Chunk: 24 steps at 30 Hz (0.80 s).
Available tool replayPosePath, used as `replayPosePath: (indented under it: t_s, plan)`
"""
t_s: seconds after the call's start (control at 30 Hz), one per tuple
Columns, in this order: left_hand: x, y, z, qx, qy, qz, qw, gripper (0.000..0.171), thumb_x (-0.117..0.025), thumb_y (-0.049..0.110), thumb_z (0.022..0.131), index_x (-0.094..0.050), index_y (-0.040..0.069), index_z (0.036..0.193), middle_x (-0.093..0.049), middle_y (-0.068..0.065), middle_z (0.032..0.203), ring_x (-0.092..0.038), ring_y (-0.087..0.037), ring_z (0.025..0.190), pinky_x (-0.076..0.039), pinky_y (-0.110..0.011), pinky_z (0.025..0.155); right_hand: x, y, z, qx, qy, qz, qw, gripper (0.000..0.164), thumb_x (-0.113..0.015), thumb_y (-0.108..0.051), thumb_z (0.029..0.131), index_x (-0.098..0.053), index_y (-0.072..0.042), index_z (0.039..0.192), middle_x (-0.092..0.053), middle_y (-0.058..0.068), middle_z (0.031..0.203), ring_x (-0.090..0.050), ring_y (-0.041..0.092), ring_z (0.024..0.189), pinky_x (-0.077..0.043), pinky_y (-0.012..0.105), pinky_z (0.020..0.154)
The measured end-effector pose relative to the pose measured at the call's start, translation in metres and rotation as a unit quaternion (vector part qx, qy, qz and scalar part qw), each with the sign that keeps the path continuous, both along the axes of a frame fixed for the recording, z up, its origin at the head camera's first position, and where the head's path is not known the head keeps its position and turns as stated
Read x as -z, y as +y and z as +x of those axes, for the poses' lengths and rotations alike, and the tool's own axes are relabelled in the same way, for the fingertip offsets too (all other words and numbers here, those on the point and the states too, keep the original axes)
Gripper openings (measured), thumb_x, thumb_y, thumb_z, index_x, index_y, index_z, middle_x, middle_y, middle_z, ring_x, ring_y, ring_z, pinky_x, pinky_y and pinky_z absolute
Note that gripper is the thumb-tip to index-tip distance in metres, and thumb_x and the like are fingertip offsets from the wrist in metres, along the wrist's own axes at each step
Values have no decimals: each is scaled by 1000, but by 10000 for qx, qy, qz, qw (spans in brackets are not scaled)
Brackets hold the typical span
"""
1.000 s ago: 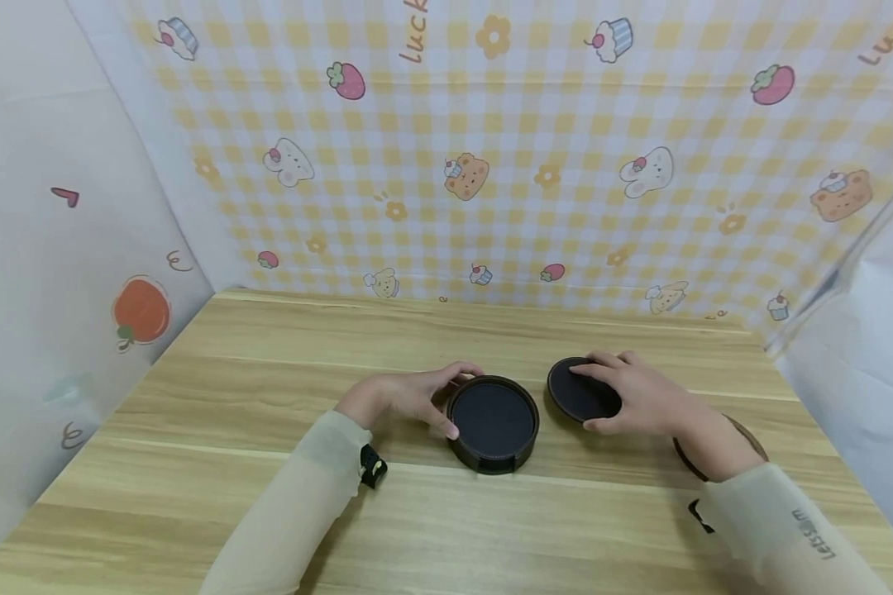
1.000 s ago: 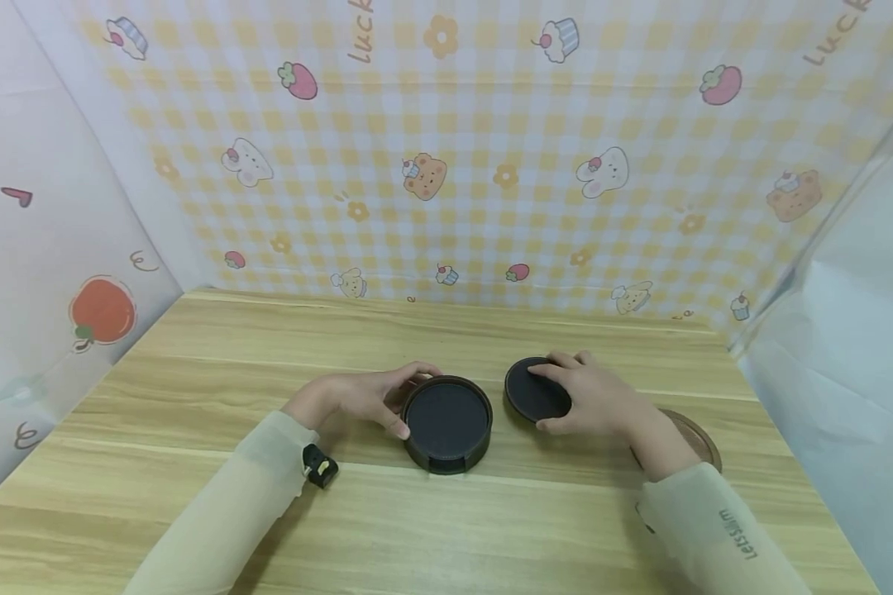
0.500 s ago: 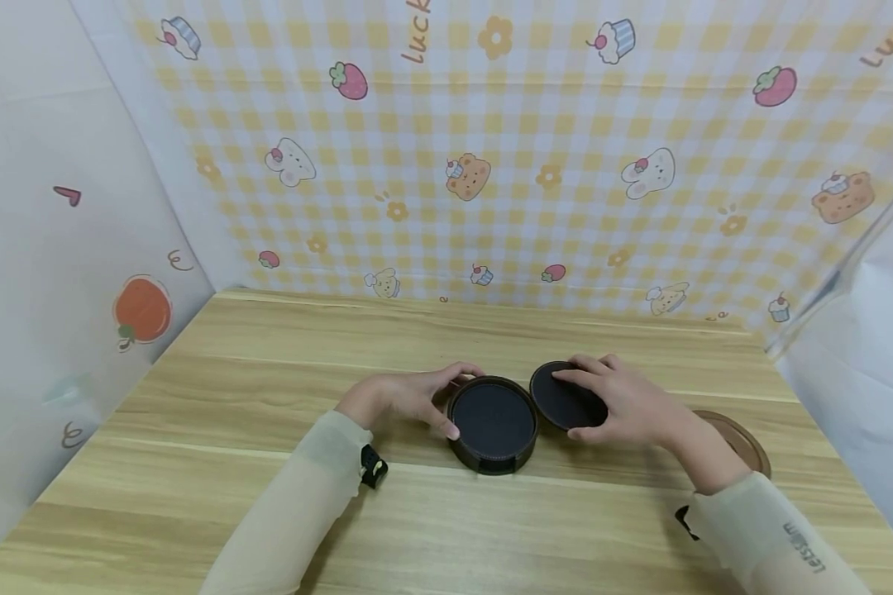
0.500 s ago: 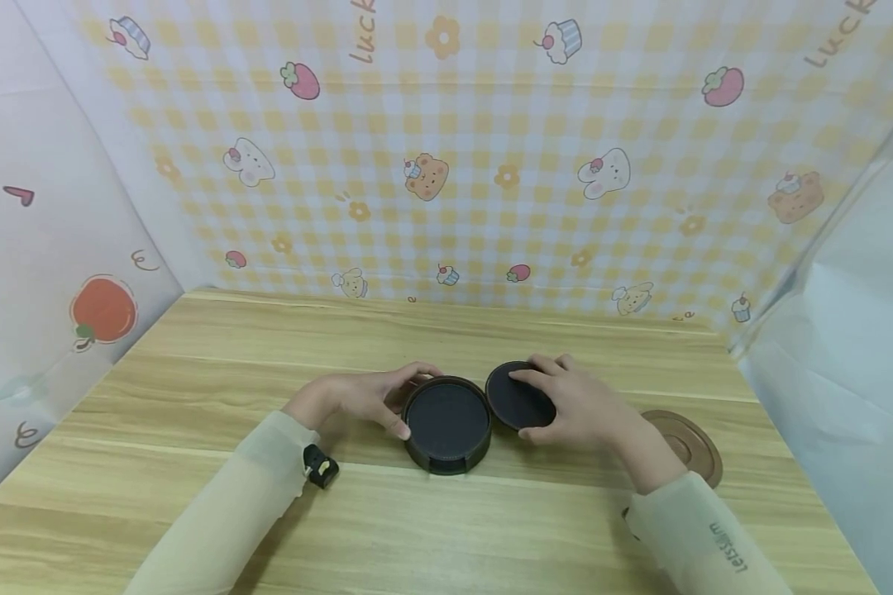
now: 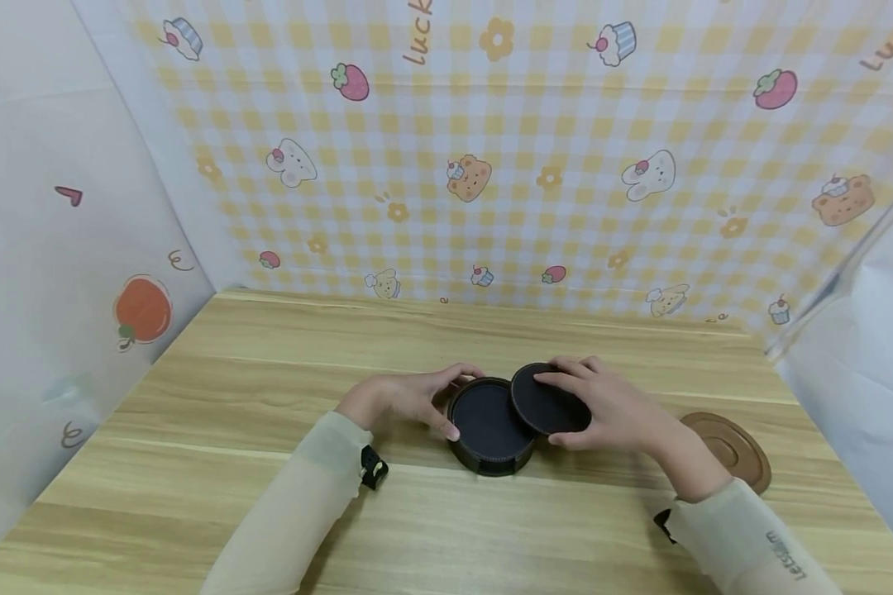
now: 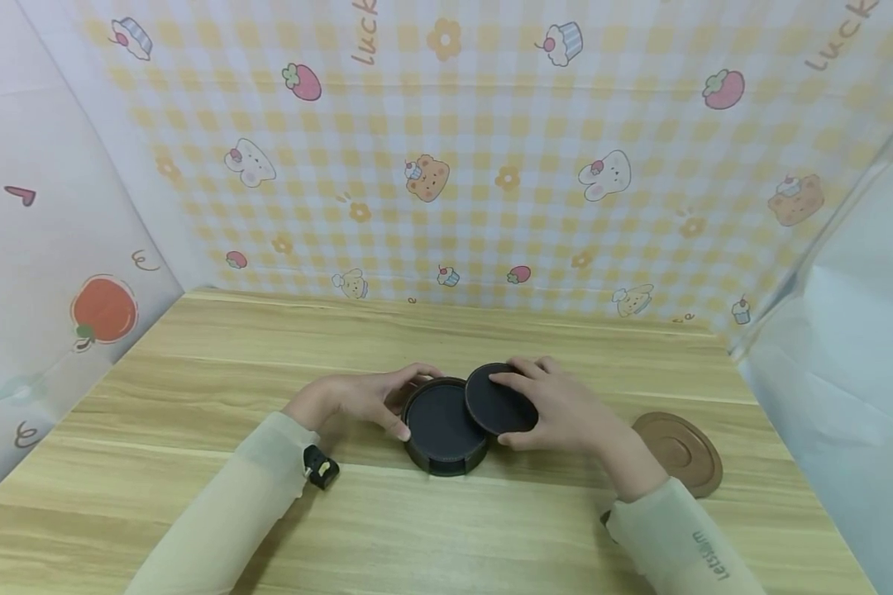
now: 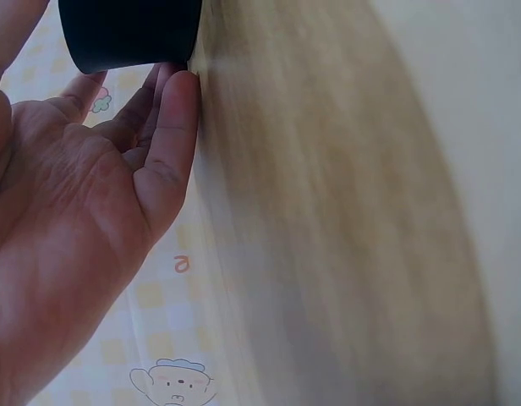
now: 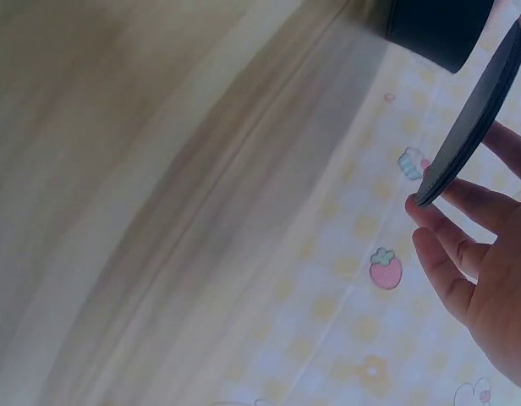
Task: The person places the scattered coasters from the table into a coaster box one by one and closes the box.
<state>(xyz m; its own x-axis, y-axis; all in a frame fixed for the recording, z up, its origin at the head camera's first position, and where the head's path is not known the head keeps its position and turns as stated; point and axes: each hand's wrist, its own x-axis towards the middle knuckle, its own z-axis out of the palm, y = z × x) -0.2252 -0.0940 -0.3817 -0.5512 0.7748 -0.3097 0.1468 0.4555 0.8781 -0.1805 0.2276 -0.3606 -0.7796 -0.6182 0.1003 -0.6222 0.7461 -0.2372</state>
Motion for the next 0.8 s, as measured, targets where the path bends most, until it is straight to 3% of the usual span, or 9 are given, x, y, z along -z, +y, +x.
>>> replayPosePath:
  t_s: [0.8]
  plan:
    - [2,0,-3,39,52,-107,9999,86,-80,15,84,-27,30,150,-38,1,153,-34,-17,143,-23,-43,121,-3,-49,6,-503,-164,-41,9986,78,-74,-56,78,-51,-27,146,-44,12,153,-49,28,124,-51,46,87]
